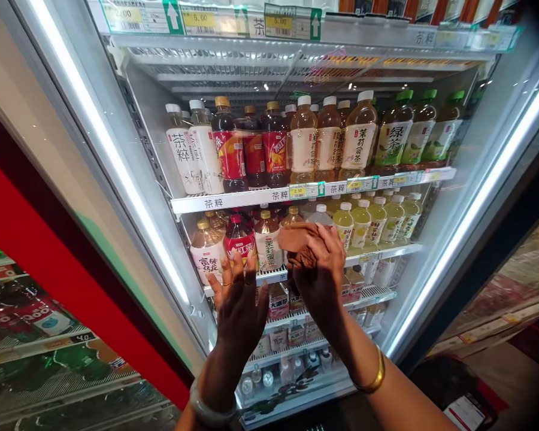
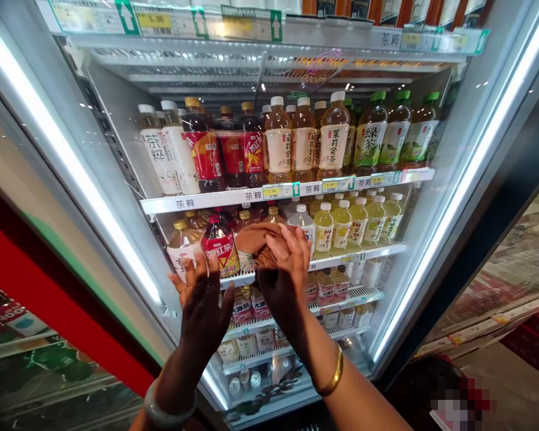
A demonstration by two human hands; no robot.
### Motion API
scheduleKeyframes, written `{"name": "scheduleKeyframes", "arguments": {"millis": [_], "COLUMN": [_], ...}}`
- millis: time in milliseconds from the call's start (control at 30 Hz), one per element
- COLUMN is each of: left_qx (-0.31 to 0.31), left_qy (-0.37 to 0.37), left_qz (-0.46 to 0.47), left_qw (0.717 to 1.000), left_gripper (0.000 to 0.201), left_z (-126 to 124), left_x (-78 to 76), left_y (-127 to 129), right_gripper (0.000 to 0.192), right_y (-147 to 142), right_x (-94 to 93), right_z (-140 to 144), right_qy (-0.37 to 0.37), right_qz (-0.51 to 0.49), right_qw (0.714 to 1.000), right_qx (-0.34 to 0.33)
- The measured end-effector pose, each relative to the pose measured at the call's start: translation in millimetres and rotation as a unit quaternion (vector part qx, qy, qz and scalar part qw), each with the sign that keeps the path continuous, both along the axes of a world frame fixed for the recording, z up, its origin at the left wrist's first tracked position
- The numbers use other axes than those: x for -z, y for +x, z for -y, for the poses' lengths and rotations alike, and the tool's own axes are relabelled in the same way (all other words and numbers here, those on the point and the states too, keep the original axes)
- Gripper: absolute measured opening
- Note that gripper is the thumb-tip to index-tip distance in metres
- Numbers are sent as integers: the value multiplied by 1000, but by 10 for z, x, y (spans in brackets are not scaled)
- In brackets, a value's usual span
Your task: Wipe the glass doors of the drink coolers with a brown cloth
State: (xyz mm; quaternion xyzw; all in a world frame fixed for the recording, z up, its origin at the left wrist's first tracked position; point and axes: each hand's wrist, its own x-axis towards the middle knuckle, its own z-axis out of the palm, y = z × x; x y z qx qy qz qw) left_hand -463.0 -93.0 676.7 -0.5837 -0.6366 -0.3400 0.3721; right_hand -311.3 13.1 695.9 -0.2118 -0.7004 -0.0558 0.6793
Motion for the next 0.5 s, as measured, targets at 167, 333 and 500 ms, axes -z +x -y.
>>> {"name": "scheduleKeyframes", "arguments": {"millis": [167, 333, 500], "left_qx": [15, -18, -28], "left_qy": [26, -4, 2], "left_qz": [12, 40, 43], "left_qw": [999, 999, 999], "left_gripper": [88, 84, 84], "left_z": [115, 249, 272], "left_x": [103, 176, 169], "left_y": [-144, -281, -266], "right_gripper": [47, 48, 55], "right_y": [-298, -90, -187], "right_x": [47, 385, -39], "right_z": [236, 154, 147], "right_qy": [46, 46, 9], "right_qz": [103, 131, 37], "right_qw": [993, 989, 999], "right_qx": [-31, -41, -15]}}
